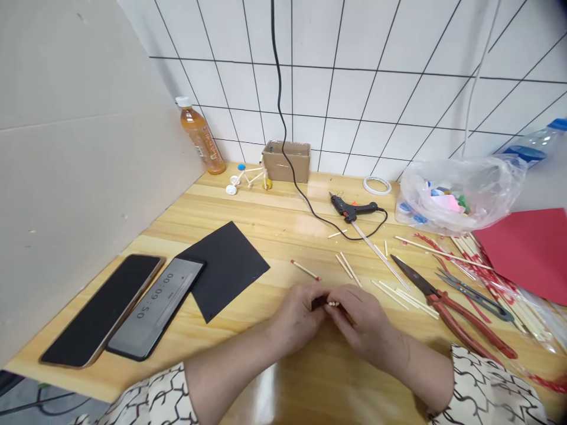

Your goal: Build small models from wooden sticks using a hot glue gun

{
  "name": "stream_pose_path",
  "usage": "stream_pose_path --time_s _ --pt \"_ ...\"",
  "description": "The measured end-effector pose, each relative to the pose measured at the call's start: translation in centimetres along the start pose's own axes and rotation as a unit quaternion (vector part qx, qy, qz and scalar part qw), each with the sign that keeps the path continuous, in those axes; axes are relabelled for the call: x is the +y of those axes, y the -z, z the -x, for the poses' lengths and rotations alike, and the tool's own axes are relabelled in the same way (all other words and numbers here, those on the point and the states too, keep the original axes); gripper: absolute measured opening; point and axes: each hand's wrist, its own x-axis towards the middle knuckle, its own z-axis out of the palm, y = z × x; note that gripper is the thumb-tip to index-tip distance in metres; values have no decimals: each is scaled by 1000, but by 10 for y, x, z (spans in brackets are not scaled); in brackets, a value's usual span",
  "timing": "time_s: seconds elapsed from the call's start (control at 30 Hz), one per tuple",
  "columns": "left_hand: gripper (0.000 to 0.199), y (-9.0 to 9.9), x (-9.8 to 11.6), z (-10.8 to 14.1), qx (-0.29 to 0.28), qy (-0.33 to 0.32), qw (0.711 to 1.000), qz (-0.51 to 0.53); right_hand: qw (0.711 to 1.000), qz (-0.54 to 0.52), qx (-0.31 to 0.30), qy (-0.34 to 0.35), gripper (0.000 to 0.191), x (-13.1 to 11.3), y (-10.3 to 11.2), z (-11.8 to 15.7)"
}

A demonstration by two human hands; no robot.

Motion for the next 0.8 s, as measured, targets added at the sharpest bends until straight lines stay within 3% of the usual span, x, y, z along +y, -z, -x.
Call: stream_pose_path --time_s 0.43,0.57,0.67,0.8 --pt "31 0 -5 0 1 -16 1000 21 1000 -20 -5 -22 12 1 3 -2" --pt "26 2 -1 -2 -13 -4 998 60 991 -67 -7 -113 10 3 8 -6" --pt "21 5 -2 -4 -27 24 995 89 969 -142 -5 -203 17 3 12 -10" --pt "29 10 -5 -5 -28 76 990 116 938 -247 6 -241 23 1 14 -15"
